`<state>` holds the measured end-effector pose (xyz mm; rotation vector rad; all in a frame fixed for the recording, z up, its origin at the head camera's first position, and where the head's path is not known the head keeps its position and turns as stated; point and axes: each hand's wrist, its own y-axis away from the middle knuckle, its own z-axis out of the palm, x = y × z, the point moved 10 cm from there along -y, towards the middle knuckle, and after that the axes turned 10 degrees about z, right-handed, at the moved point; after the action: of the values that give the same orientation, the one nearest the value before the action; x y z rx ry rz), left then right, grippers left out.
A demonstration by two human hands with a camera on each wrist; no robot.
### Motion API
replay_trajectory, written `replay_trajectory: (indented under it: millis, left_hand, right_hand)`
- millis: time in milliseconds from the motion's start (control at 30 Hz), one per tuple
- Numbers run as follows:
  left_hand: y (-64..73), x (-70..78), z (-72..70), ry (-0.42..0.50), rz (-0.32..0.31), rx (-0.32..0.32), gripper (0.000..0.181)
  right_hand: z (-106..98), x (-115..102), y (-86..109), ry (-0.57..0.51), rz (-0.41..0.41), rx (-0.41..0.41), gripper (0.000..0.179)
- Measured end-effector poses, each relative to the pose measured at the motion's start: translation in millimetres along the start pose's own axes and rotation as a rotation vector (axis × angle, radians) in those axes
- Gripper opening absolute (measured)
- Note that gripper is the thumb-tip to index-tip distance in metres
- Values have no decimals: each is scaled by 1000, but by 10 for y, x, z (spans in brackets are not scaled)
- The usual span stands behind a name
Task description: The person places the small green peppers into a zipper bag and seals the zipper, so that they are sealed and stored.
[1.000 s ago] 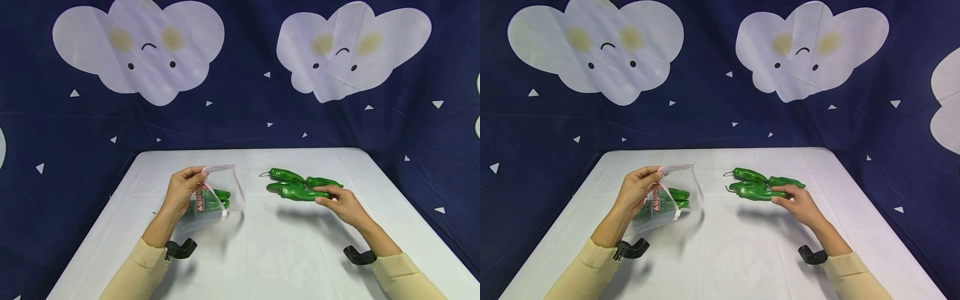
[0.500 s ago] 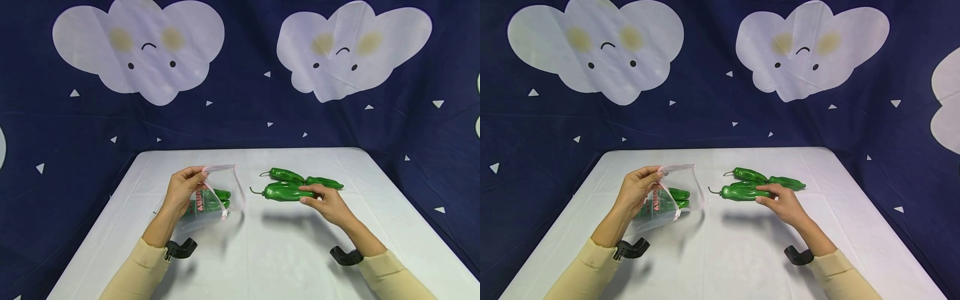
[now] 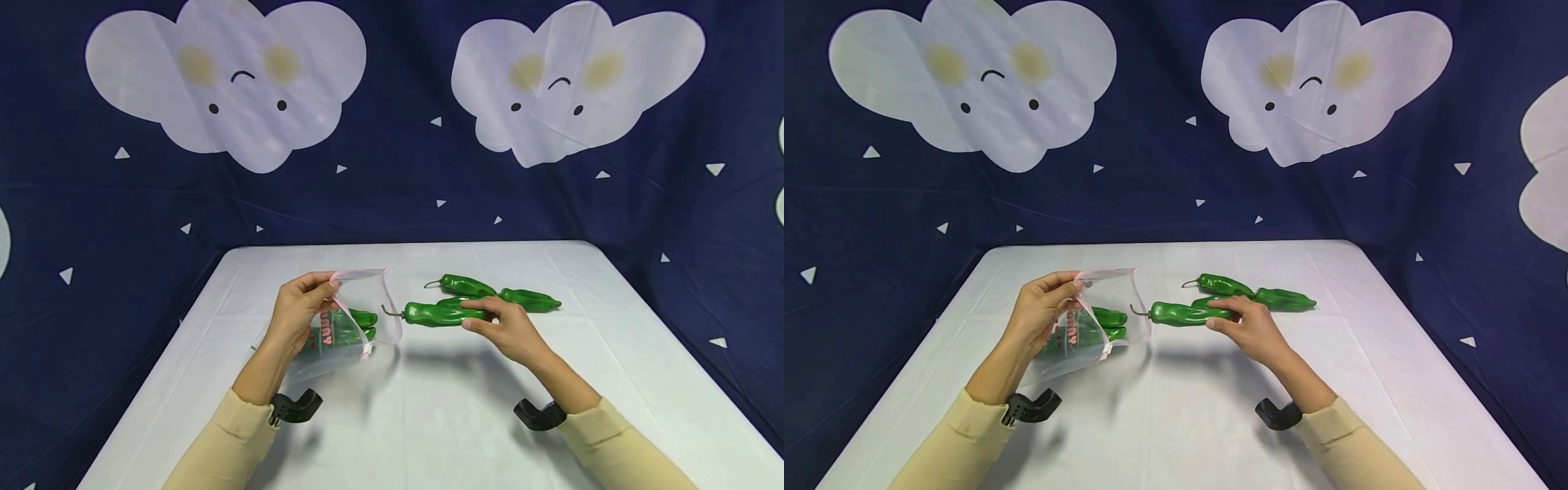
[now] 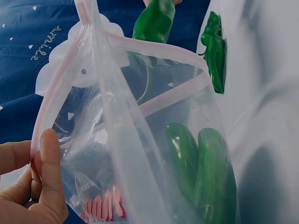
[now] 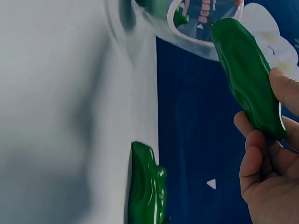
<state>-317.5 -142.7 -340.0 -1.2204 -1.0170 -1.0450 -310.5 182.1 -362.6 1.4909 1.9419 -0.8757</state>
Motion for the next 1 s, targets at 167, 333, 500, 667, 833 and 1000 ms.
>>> replay_trajectory:
  millis: [167,333,500,667,833,1000]
  left_hand:
    - [3,-3,5,0,-1,-4,30]
    - [4,-3,7,4,-3,-5,31]
    - [5,-2,9,9,-2,-5,31]
    - [5,-3,9,8,3,-6,31]
    - [6,-9,7,11,4,-4,32]
    - [4,-14,9,13,4,-5,32]
  right_hand:
    - [94,-144,-25,-11,-28,-5,38]
    - [168,-291,-50,21,-56,10,37]
    - [243,-411,-82,36,-73,26,35]
    - [328,-525,-112,46,-93,29,36]
    - [435,-629,-148,65,-98,9,36]
    - [535,-712,-186,88,-119,6,36]
